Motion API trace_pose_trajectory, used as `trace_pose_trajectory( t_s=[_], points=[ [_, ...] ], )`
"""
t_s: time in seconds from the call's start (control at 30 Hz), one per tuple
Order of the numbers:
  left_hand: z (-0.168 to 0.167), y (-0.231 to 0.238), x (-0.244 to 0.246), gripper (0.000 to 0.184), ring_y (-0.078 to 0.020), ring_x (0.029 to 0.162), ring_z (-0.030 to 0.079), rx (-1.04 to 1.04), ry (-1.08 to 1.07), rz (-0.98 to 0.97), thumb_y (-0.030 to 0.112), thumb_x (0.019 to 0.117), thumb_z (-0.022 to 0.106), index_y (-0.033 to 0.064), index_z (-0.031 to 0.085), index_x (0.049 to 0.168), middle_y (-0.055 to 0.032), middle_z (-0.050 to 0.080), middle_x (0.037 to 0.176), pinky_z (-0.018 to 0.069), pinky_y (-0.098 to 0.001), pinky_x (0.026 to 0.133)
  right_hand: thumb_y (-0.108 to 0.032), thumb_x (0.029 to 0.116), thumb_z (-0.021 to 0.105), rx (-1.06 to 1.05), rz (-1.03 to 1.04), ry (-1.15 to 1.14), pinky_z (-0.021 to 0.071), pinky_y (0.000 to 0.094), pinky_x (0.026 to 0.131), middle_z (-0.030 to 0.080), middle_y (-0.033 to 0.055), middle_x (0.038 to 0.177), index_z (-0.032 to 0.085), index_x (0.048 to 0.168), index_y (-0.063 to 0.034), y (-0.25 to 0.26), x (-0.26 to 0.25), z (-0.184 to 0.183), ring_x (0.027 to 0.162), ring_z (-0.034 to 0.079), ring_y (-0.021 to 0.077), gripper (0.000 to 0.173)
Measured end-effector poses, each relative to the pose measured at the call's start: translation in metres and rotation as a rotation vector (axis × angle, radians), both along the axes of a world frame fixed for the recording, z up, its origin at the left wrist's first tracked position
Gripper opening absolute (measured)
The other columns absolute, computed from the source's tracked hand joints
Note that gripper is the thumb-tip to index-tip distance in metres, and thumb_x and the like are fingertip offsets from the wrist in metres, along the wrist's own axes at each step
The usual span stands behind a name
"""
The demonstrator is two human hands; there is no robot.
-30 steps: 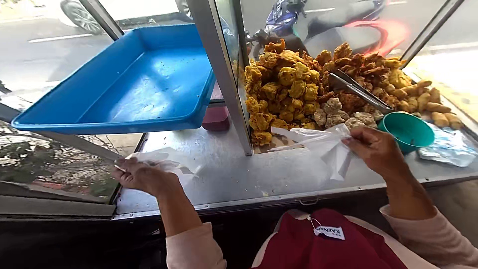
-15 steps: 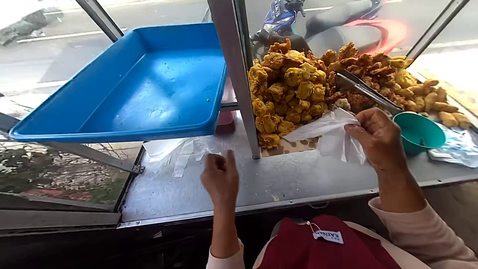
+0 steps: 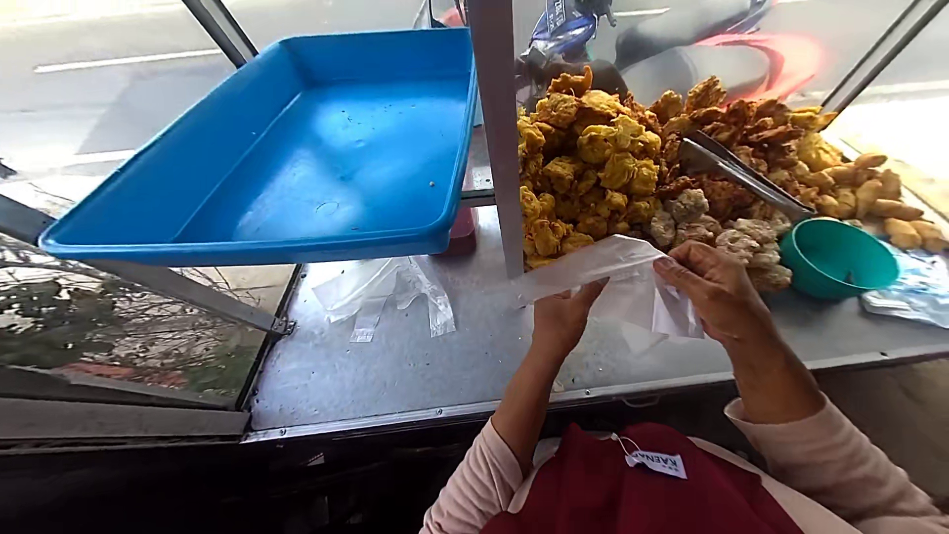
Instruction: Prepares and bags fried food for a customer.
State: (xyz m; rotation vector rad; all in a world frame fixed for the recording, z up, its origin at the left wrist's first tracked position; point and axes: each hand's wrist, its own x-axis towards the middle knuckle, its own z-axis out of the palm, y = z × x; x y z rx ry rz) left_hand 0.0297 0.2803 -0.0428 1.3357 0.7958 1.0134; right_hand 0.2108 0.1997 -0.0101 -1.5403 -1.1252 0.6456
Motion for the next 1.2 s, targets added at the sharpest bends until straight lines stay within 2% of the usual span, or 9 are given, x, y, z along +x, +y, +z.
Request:
trace_pose_trajectory(
  t_s=[0.13,0.27,0.43,0.6,0.8,0.9,0.97,1.07,1.2],
  points=[
    [-0.005,0.002,0.005,0.006,-0.0050,0.079,0.066,-0.048,0.000,-0.057,0.003,0.0941,0.069,0.0009,0.072,0.090,-0.0009,0.071,0.081,0.0563,-0.0268,0.079,-0.015,0.0997,0.066,-0.114,0.037,-0.021,0.0529,0.0230,0.067,0.061,-0.0006,0.079,0.061,0.099,-0.0058,0.003,0.022,-0.005,0.070,0.060,0.0043,0.011],
    [-0.001,-0.007,0.014,0.006,-0.0105,0.072,0.068,-0.342,-0.100,0.049,-0.001,0.0951,0.067,-0.0026,0.068,0.090,-0.0053,0.070,0.078,0.0594,-0.0273,0.072,-0.034,0.0914,0.076,-0.083,-0.043,-0.334,0.0475,0.0572,0.102,0.059,0.0223,0.138,0.054,0.141,-0.0008,-0.007,0.043,0.003,0.130,0.055,0.0359,0.064],
    [0.010,-0.028,0.045,0.006,-0.0113,0.072,0.070,-0.484,-0.239,0.061,0.000,0.0951,0.067,-0.0052,0.067,0.098,-0.0078,0.072,0.080,0.0600,-0.0270,0.073,-0.043,0.0892,0.076,-0.081,0.220,-0.308,0.0525,0.0265,0.064,0.065,0.0032,0.079,0.068,0.105,0.0011,-0.016,0.019,0.003,0.067,0.060,0.0066,0.048],
    [0.017,-0.038,0.052,0.009,-0.0117,0.074,0.071,-0.581,-0.366,-0.094,0.006,0.1047,0.052,0.0019,0.061,0.103,-0.0048,0.071,0.082,0.0608,-0.0287,0.073,-0.010,0.0916,0.070,-0.067,0.429,0.171,0.0552,0.0185,0.059,0.065,-0.0082,0.073,0.065,0.089,-0.0072,-0.002,0.024,-0.019,0.061,0.062,0.0003,0.006],
    [-0.006,-0.043,0.007,0.025,-0.0104,0.076,0.069,-0.424,-0.445,-0.049,-0.005,0.0858,0.059,0.0144,0.064,0.071,-0.0013,0.071,0.080,0.0602,-0.0302,0.074,0.000,0.1064,0.039,-0.088,-0.007,0.746,0.0620,0.0321,0.068,0.069,0.0048,0.075,0.053,0.099,-0.0037,0.003,0.058,-0.005,0.066,0.070,0.0149,0.016],
    [-0.019,-0.049,0.000,0.028,-0.0043,0.064,0.061,-0.277,-0.150,0.015,-0.005,0.0846,0.061,0.0145,0.059,0.065,0.0052,0.062,0.067,0.0546,-0.0230,0.066,-0.007,0.1103,0.031,-0.011,-0.117,1.022,0.0614,0.0355,0.070,0.067,0.0060,0.079,0.051,0.103,-0.0074,0.011,0.057,0.006,0.071,0.070,0.0174,0.021],
    [-0.025,-0.056,0.006,0.013,-0.0061,0.071,0.060,-0.095,0.175,0.118,0.005,0.0844,0.071,0.0075,0.059,0.081,0.0019,0.060,0.075,0.0520,-0.0244,0.067,-0.008,0.1103,0.034,0.055,-0.150,0.960,0.0597,0.0312,0.070,0.065,0.0022,0.079,0.053,0.103,-0.0091,0.017,0.049,0.009,0.072,0.067,0.0121,0.021],
    [-0.008,-0.065,0.008,0.077,-0.0301,0.118,0.056,0.366,0.440,0.210,0.043,0.0806,0.081,-0.0089,0.053,0.130,-0.0234,0.060,0.126,0.0495,-0.0469,0.093,-0.008,0.1067,0.045,0.130,-0.089,0.396,0.0528,0.0269,0.069,0.055,0.0005,0.083,0.053,0.106,-0.0046,0.031,0.048,-0.003,0.072,0.057,0.0065,0.009],
    [0.018,-0.066,0.030,0.098,-0.0360,0.124,0.053,0.704,0.609,0.224,0.062,0.0825,0.071,-0.0083,0.042,0.144,-0.0294,0.054,0.136,0.0482,-0.0498,0.097,-0.012,0.1001,0.059,0.224,0.057,-0.118,0.0458,0.0231,0.058,0.053,0.0033,0.073,0.057,0.096,0.0007,0.034,0.032,-0.013,0.061,0.051,0.0068,0.014]
  ],
)
